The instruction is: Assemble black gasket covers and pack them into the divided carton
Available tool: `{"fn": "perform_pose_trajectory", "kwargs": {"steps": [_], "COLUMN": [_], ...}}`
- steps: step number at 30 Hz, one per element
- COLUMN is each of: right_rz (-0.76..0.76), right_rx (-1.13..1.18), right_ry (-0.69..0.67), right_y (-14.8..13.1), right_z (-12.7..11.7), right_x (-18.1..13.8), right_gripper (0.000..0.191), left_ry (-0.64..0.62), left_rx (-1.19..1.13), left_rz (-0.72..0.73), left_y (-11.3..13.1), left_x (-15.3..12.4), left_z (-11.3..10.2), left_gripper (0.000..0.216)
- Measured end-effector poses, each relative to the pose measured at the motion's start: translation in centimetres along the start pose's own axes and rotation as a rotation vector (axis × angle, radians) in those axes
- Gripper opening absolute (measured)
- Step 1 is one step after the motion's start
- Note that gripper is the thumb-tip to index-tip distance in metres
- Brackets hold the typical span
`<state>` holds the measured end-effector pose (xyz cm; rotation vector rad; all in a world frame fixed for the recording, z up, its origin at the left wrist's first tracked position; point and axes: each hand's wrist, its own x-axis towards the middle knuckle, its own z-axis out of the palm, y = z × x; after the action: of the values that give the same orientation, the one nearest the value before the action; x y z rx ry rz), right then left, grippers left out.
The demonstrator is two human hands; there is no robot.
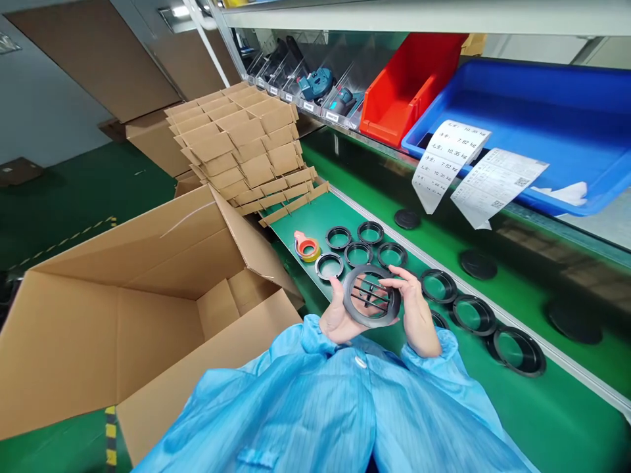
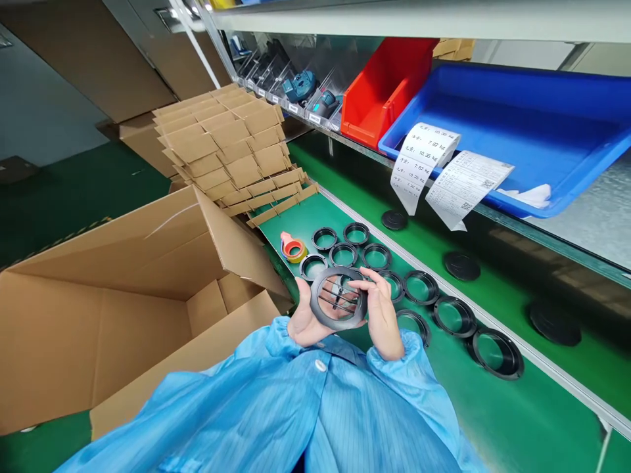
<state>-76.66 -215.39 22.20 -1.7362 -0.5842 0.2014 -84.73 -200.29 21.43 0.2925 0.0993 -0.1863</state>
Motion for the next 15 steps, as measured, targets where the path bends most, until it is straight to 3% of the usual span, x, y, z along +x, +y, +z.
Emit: {"fn": "perform_pose_trajectory", "kwargs": {"steps": [9, 15], "right_rz": [0.010, -0.258], "right_rx": [-0.041, -0.390], "right_ry": [-0.042, -0.325], "right_y": [1.7, 4.2], "right_z": [1.4, 3.8], "right_x": [0.8, -0.9], "right_gripper": [0.063, 0.056], "left_ry": [0.034, 0.261], "left_rx": [-0.075, -0.143], "left_rz": [-0.064, -0.047], "left_y": [1.6, 1.6], "left_x": [0.6, 0.1], "left_z": [-1.0, -4.3], "left_gripper": [0.104, 0.082]}}
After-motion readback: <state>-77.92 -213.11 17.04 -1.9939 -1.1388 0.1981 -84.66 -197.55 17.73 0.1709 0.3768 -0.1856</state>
